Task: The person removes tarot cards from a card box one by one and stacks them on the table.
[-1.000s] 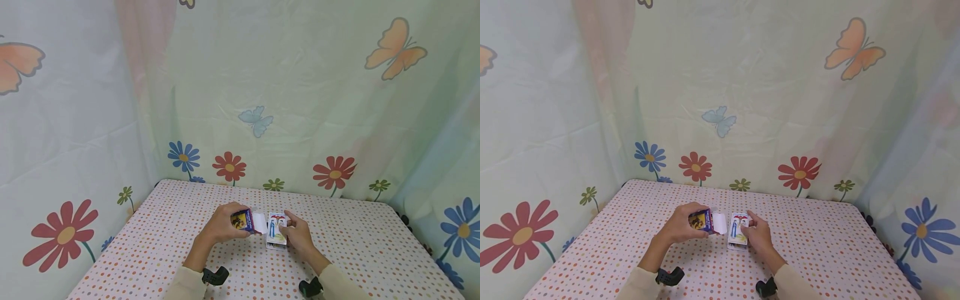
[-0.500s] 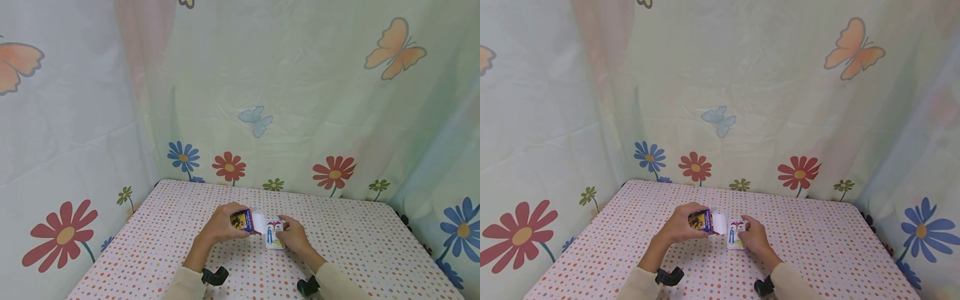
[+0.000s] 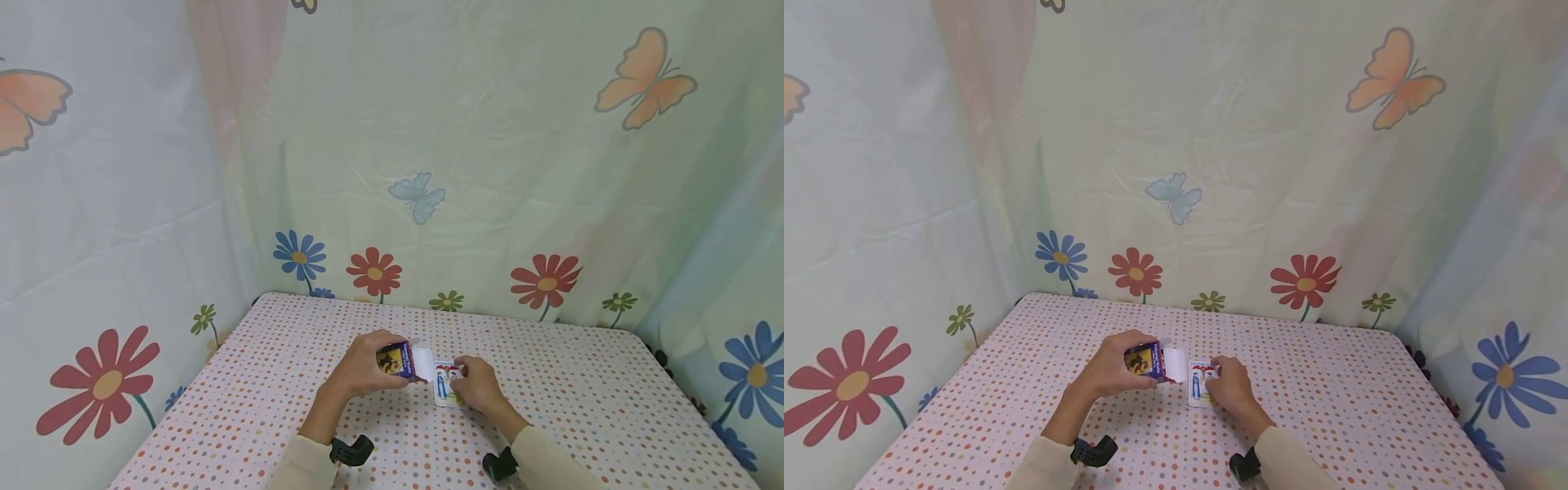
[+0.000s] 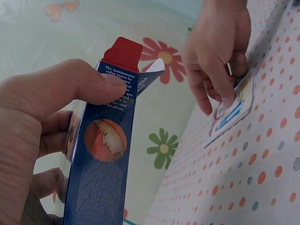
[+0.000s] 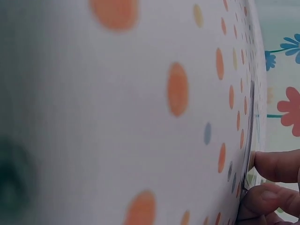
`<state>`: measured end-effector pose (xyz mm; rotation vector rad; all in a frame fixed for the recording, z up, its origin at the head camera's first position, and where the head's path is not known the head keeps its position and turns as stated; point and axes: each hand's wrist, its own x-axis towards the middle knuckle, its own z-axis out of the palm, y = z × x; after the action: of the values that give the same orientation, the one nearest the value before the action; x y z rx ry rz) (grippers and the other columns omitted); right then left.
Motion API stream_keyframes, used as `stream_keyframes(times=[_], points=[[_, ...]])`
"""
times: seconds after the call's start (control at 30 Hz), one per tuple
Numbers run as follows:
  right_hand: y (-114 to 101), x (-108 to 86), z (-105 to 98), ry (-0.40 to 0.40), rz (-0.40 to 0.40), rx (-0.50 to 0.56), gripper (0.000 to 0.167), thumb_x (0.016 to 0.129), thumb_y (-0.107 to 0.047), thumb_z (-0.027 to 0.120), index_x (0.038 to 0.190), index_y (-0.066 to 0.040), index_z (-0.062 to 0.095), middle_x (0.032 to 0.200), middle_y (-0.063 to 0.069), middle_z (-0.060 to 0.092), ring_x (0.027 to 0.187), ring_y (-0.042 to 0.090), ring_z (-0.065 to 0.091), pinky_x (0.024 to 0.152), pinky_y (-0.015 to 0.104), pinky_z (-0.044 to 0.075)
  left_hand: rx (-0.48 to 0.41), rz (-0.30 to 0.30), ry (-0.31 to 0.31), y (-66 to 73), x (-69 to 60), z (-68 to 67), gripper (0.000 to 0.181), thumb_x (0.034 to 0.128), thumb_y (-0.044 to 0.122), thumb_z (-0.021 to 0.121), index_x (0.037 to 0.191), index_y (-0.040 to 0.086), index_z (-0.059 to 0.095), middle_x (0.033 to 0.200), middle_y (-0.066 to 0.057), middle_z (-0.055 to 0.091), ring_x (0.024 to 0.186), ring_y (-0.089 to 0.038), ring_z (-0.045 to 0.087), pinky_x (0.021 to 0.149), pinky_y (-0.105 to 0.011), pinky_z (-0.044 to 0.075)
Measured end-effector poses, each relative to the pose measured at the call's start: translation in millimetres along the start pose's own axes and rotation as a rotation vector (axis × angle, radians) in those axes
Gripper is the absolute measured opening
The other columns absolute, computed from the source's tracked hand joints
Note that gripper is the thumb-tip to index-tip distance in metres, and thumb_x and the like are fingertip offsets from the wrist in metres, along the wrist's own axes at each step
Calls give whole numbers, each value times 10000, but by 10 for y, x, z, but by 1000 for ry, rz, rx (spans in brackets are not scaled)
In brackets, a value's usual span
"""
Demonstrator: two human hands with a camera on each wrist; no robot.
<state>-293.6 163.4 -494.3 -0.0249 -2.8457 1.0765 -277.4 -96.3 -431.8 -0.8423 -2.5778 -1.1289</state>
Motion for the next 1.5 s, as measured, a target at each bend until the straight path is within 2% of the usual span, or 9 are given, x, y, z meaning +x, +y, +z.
stream_keyframes(times=[0.27, 0.43, 0.6, 0.77, 1.0, 1.23, 1.37, 1.5], points=[[-22, -11, -5, 7, 24, 19, 469, 821, -9, 745, 1270, 60, 627, 932, 112, 572, 804, 223, 514, 663, 345, 445, 0, 2, 2, -14, -8, 4, 629, 716, 359, 897, 1294, 236, 681, 1207, 87, 680, 1049, -124, 595, 866, -312, 538], [-4, -55, 18, 62, 70, 80, 439, 815, -15, 753, 1237, 41, 642, 932, 111, 586, 817, 225, 541, 659, 329, 463, -1, -14, -9, -14, -30, 22, 629, 718, 373, 897, 1293, 243, 679, 1207, 89, 678, 1052, -127, 593, 864, -307, 540], [-30, -118, 24, 127, 71, 115, 363, 838, -18, 714, 1192, 34, 651, 933, 115, 584, 806, 226, 534, 645, 318, 443, -1, -23, -17, -1, -37, 29, 631, 720, 371, 897, 1299, 250, 675, 1210, 94, 675, 1055, -125, 588, 871, -311, 536], [-153, -196, 19, 172, 73, 170, 332, 855, -59, 668, 1179, 14, 655, 923, 84, 565, 748, 189, 486, 612, 294, 381, 3, -10, -19, 4, -28, 25, 635, 716, 356, 898, 1301, 249, 675, 1207, 85, 677, 1042, -125, 591, 858, -307, 534], [-374, -290, 21, 253, 37, 273, 286, 844, -46, 664, 1128, -12, 664, 928, 86, 609, 684, 158, 479, 587, 265, 376, 10, -17, -22, 17, -31, 9, 635, 723, 367, 892, 1305, 236, 675, 1237, 73, 673, 1060, -131, 591, 874, -308, 537], [-526, -377, 30, 319, 52, 350, 247, 832, -22, 622, 1075, -29, 664, 921, 82, 622, 721, 159, 497, 589, 246, 388, 2, -6, -17, 7, -11, 7, 629, 720, 361, 894, 1299, 243, 679, 1227, 79, 677, 1047, -128, 596, 871, -307, 537], [-579, -405, 50, 367, 41, 374, 201, 842, -25, 629, 1038, -34, 670, 897, 76, 620, 751, 163, 512, 625, 240, 403, 4, -9, -18, 6, -6, 9, 632, 719, 360, 896, 1301, 241, 680, 1230, 82, 676, 1043, -123, 594, 873, -307, 534], [-625, -437, 72, 382, 28, 418, 169, 868, -44, 647, 1034, -47, 677, 895, 66, 618, 783, 165, 527, 675, 231, 429, 3, 1, -17, 5, -1, 6, 634, 717, 356, 897, 1299, 225, 683, 1222, 80, 679, 1027, -122, 592, 862, -300, 532]])
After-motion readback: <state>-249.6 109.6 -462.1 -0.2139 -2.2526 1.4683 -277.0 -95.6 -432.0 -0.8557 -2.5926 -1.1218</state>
